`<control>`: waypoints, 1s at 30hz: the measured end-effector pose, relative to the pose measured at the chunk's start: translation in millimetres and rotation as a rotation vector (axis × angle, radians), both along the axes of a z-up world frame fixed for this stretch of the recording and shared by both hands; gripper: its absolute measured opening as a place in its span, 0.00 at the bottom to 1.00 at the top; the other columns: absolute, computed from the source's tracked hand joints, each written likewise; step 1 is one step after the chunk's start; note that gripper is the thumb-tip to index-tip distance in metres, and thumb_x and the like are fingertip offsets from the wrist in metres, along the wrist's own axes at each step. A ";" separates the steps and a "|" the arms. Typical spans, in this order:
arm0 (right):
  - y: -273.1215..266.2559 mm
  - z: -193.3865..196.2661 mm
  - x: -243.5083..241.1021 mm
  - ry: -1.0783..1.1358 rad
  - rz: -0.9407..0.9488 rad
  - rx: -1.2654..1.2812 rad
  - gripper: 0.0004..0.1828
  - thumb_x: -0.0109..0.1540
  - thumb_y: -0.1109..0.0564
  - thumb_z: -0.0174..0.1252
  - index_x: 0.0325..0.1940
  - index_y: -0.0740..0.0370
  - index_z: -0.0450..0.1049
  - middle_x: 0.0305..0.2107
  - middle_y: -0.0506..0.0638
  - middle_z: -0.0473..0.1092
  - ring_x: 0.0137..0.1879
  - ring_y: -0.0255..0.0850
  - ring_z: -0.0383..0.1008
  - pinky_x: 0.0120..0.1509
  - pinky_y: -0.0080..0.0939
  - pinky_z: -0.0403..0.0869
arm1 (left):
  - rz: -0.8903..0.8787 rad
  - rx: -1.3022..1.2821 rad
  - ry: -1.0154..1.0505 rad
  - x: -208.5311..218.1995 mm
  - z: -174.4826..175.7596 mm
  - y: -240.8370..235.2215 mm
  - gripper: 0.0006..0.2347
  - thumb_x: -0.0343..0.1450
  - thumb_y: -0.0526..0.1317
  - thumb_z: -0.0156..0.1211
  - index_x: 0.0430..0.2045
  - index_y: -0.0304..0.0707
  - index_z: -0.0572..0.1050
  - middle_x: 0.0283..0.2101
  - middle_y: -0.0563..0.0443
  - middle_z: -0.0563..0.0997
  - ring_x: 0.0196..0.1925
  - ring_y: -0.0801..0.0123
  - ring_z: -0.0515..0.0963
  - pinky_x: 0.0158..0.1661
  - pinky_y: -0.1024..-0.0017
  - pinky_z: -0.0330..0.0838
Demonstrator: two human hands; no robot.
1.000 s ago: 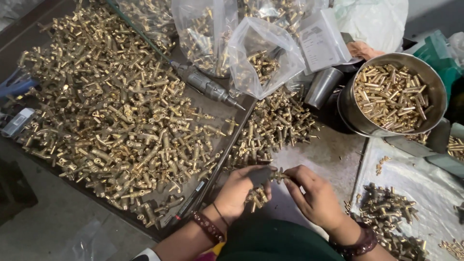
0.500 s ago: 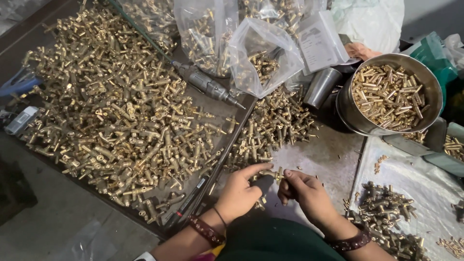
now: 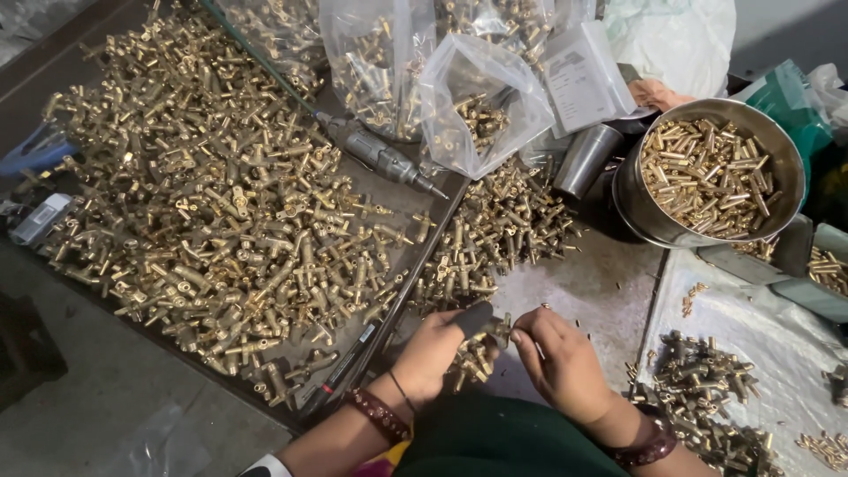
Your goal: Sorting and inspecting small brass valve components at a workbench.
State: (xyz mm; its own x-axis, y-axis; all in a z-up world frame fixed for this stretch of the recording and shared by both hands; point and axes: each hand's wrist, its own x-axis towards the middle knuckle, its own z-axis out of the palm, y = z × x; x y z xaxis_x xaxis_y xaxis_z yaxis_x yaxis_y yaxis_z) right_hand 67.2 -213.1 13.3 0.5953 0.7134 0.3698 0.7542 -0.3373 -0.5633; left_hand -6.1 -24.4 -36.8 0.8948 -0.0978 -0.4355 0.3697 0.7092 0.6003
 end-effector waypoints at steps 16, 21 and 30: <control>-3.9 -37.5 19.5 1.160 -0.293 0.095 0.26 0.69 0.47 0.49 0.24 0.68 0.72 0.15 0.50 0.67 0.22 0.39 0.69 0.32 0.40 0.70 | 0.095 0.336 -0.119 4.0 12.8 -2.5 0.13 0.69 0.26 0.59 0.47 0.34 0.80 0.44 0.49 0.85 0.40 0.72 0.85 0.43 0.77 0.79; 1.9 -30.0 14.8 1.002 -0.200 0.004 0.18 0.66 0.46 0.49 0.52 0.60 0.74 0.32 0.51 0.77 0.37 0.37 0.78 0.39 0.37 0.74 | 0.167 0.321 0.007 8.3 -24.7 -4.2 0.12 0.71 0.30 0.55 0.46 0.34 0.81 0.40 0.48 0.85 0.37 0.72 0.82 0.37 0.77 0.77; 17.5 -0.8 4.1 0.532 0.019 -0.275 0.41 0.50 0.49 0.78 0.63 0.62 0.68 0.54 0.52 0.71 0.57 0.40 0.72 0.59 0.41 0.73 | 0.127 0.446 0.164 12.9 -80.1 -9.0 0.16 0.75 0.40 0.48 0.49 0.31 0.79 0.41 0.50 0.82 0.39 0.74 0.79 0.42 0.76 0.72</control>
